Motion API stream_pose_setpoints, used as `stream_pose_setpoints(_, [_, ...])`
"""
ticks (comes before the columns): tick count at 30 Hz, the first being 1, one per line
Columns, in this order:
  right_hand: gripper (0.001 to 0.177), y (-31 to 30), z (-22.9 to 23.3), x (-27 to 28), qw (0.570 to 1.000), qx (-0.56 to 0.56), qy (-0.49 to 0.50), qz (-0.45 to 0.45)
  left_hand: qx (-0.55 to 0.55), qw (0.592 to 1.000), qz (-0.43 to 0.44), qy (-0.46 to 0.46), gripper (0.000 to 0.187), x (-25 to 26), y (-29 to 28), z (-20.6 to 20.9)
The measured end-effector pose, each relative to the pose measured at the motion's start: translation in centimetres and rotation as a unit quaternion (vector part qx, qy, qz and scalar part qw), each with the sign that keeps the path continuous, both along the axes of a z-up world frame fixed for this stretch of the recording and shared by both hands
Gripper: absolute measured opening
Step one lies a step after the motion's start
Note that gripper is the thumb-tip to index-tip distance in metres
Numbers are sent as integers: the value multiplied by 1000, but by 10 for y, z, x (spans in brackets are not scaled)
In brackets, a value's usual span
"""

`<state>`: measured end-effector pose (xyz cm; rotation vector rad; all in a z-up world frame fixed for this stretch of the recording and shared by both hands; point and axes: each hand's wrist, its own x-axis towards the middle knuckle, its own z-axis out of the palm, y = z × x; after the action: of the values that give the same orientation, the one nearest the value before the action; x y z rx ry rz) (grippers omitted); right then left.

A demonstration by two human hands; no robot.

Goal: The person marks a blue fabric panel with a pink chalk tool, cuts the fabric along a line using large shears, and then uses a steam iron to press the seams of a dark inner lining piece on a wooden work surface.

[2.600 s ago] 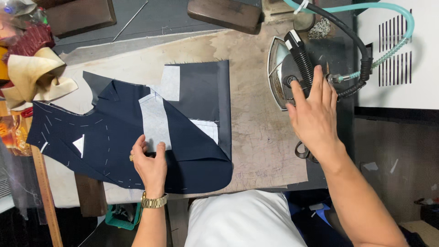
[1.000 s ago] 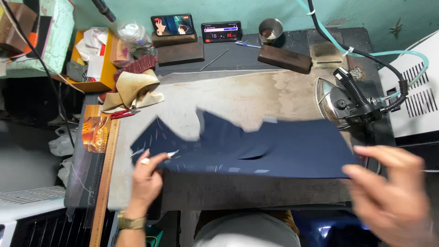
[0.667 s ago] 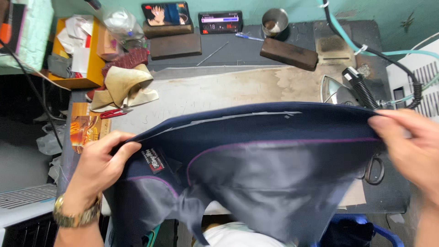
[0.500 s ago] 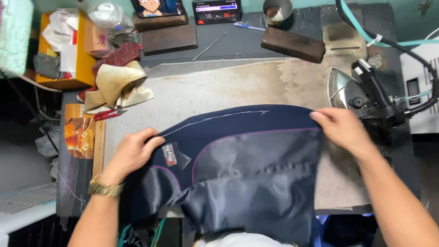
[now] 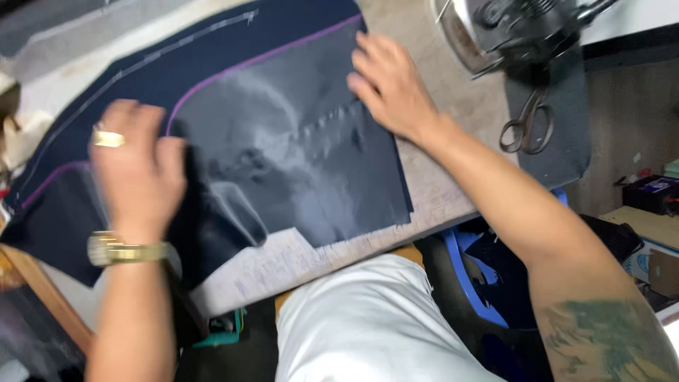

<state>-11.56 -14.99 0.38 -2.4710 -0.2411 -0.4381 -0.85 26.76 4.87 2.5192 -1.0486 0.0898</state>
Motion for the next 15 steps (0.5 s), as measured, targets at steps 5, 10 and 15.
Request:
stream_pose_setpoints(5, [21,38,3,-102,992,-115,-32,-33,-49,998,29,39,44,-113,-40,-32])
stream_pose_setpoints(10, [28,99,-4,-147,996,-62,-11,-67,-4,998,37,52,45,-164,-44,-56])
stream_pose_setpoints(15, [40,127,-20,-156,988,-148,-12,-42,43,998,36,23,51,-163,-46,-63])
